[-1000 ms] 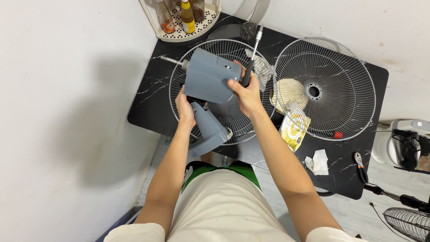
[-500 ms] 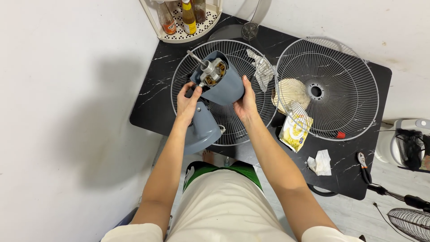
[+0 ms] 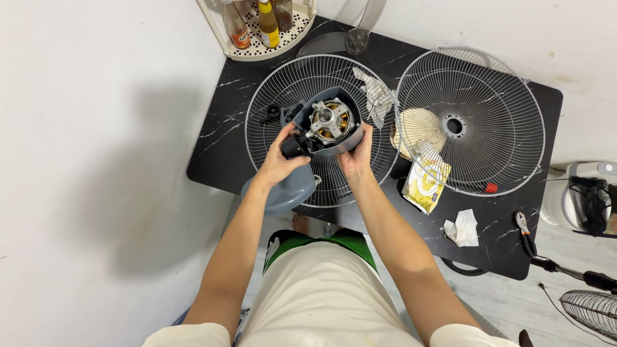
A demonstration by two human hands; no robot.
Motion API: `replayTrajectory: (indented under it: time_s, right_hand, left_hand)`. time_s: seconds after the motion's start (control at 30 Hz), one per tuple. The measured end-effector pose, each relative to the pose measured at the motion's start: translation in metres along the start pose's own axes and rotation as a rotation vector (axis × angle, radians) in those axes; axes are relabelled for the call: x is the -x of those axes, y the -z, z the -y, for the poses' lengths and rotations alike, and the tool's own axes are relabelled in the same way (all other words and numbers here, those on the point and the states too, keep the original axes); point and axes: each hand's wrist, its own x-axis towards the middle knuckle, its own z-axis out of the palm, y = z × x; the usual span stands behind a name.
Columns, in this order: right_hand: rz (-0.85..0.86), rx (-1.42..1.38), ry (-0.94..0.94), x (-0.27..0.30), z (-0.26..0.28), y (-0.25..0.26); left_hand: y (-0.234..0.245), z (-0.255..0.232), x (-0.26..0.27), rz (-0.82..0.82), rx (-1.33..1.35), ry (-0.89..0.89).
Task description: The person assembles a grey electric fan on a black table. They attach the motor housing to the fan stand, secure it with a screw, and then attach the fan blade hub to the motor shaft, tightening it with a screwdriver.
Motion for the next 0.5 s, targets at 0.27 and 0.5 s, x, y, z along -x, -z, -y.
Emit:
replayTrajectory:
  time_s: [0.27,0.5]
  right_hand:
    - [-0.002,0.143,0.009,-0.004,-0.003,0.007]
    - [-0.125,0.260,-0.003,-0.006,-0.003,0.039]
  left_hand:
    - [-0.002,-0.026,0.001,-0.053,-0.147,0.010]
    - [-0.009,0.008,0.004,-0.063,-0.111,-0.069]
